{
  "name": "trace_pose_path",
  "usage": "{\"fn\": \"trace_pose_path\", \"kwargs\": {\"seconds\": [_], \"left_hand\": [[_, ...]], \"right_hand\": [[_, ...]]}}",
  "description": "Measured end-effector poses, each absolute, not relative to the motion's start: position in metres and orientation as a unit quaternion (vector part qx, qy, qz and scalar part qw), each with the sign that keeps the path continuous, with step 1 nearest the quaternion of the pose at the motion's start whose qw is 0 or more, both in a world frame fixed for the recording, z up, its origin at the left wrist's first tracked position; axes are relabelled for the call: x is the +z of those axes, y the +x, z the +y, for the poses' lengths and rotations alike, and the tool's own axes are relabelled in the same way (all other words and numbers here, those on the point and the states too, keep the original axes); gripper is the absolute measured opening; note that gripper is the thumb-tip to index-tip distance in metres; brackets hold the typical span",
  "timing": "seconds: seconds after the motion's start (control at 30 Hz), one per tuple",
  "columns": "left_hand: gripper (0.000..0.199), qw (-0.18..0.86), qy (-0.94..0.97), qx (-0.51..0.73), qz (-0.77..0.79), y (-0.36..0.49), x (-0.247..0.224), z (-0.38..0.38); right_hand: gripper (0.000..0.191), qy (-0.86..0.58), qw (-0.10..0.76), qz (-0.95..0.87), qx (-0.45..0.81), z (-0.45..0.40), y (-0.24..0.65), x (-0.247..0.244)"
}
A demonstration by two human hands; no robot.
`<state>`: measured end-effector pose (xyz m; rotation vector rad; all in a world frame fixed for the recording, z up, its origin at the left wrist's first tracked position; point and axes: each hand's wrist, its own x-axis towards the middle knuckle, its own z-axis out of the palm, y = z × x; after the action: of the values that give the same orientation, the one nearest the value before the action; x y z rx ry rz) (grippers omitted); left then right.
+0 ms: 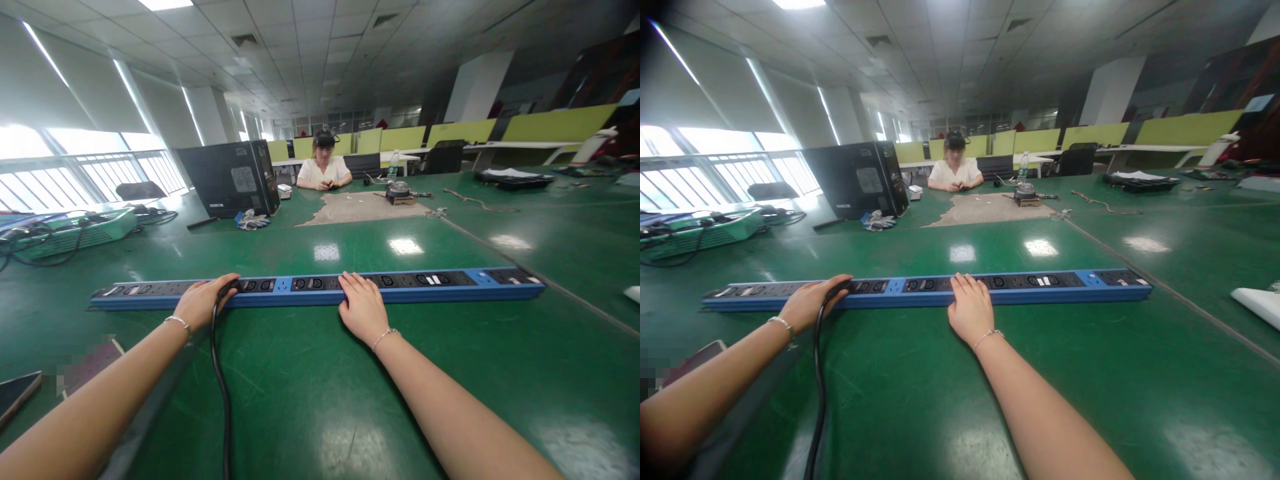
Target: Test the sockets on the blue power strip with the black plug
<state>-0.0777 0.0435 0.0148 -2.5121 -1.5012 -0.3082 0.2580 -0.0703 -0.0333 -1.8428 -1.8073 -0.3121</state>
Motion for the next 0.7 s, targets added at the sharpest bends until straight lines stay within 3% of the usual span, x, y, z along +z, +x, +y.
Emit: {"fn": "trace_pose_path", "kwargs": {"seconds": [0.2,0.4,0.53,0.7], "left_hand": [[0.044,0.032,-0.842,-0.187,-0.505,-0.08,-0.001,0.049],[0.043,0.004,-0.74,-0.452,-0.498,-0.064,0.015,0.05],[0.04,-0.057,-0.854,-0.321,-0.406,-0.023,0.03,0.039],[0.042,-0.078,-0.879,-0.181,-0.433,0.015,0.023,0.031]], "right_hand": [[0.049,-0.676,0.267,-0.675,-0.127,-0.07,0.26,-0.035],[0.049,-0.674,0.273,-0.675,-0.128,-0.07,0.26,-0.035],[0.049,-0.673,0.276,-0.675,-0.122,-0.069,0.26,-0.035],[0.05,-0.673,0.274,-0.677,-0.116,-0.069,0.261,-0.035]]}}
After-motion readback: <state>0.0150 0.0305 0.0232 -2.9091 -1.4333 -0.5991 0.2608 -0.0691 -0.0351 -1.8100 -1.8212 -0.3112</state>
